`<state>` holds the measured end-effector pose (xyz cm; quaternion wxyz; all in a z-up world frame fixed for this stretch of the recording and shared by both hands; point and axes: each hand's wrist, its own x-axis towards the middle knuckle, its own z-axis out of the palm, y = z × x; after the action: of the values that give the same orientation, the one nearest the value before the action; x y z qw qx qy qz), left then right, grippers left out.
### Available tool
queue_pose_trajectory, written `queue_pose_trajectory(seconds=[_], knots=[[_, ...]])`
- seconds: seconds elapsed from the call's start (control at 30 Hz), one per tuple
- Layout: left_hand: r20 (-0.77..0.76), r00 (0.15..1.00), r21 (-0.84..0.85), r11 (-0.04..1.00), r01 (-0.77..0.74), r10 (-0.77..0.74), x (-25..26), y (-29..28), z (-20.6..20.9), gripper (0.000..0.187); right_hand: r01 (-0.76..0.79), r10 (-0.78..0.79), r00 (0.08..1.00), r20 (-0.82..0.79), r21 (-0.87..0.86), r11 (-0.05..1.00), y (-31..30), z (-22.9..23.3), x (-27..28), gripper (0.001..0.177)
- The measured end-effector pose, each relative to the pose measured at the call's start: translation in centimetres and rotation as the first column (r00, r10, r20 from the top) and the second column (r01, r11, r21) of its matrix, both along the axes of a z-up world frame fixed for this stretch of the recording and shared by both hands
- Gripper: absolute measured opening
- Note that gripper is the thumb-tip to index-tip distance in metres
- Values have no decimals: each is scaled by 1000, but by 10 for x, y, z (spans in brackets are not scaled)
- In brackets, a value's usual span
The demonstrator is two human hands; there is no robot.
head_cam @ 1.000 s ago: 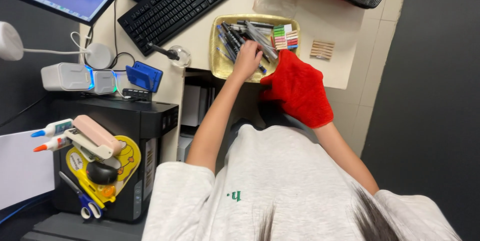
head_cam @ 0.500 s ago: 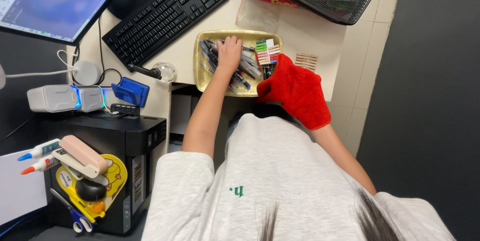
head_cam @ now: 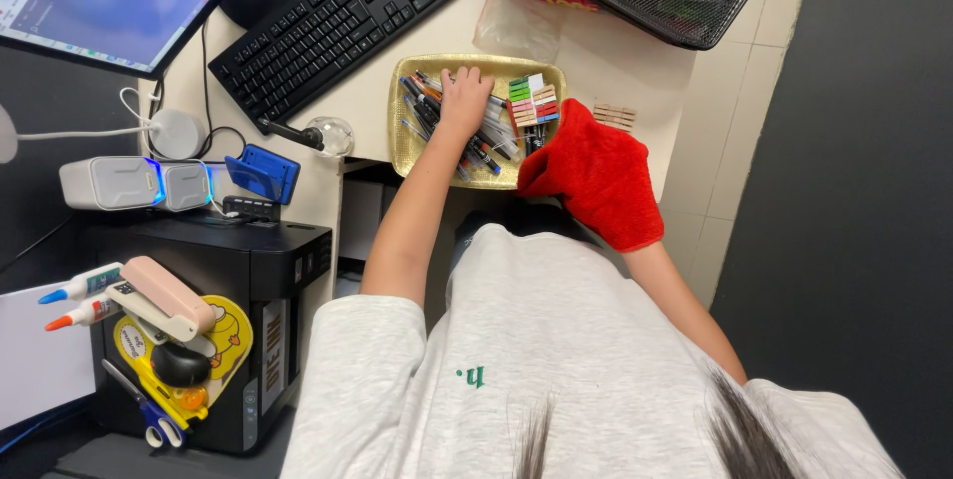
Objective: The person cleans a desk area using a red cloth and a spray bottle. They wipe a stapler, a glue stick, a yellow highlighter, and a pair of scissors, placing each item on a mousepad after cleaning. They also wipe the surface of a gold tray containing various pens and markers.
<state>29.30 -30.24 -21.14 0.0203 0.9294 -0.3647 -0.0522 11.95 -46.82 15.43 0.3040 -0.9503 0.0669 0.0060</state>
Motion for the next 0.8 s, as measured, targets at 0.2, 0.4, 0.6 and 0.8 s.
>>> queue_pose_trajectory(seconds=[0.2, 0.4, 0.6, 0.8], knots=[[-200, 973, -74, 988, -134, 117, -32, -27, 48, 46, -118, 128, 989, 80, -113, 987, -5, 2, -10, 15], [-294, 955, -356, 931, -82, -28, -60, -49, 44, 104, -38, 51, 993, 104, -117, 992, -7, -10, -21, 26], [-424, 904, -220, 962, -165, 58, -44, -47, 29, 99, -1, -2, 1000, -28, -103, 995, -8, 9, -23, 30], [-416, 909, -267, 958, -108, -13, -40, -40, 39, 103, 73, -74, 995, -60, -13, 997, -16, 10, -32, 42]])
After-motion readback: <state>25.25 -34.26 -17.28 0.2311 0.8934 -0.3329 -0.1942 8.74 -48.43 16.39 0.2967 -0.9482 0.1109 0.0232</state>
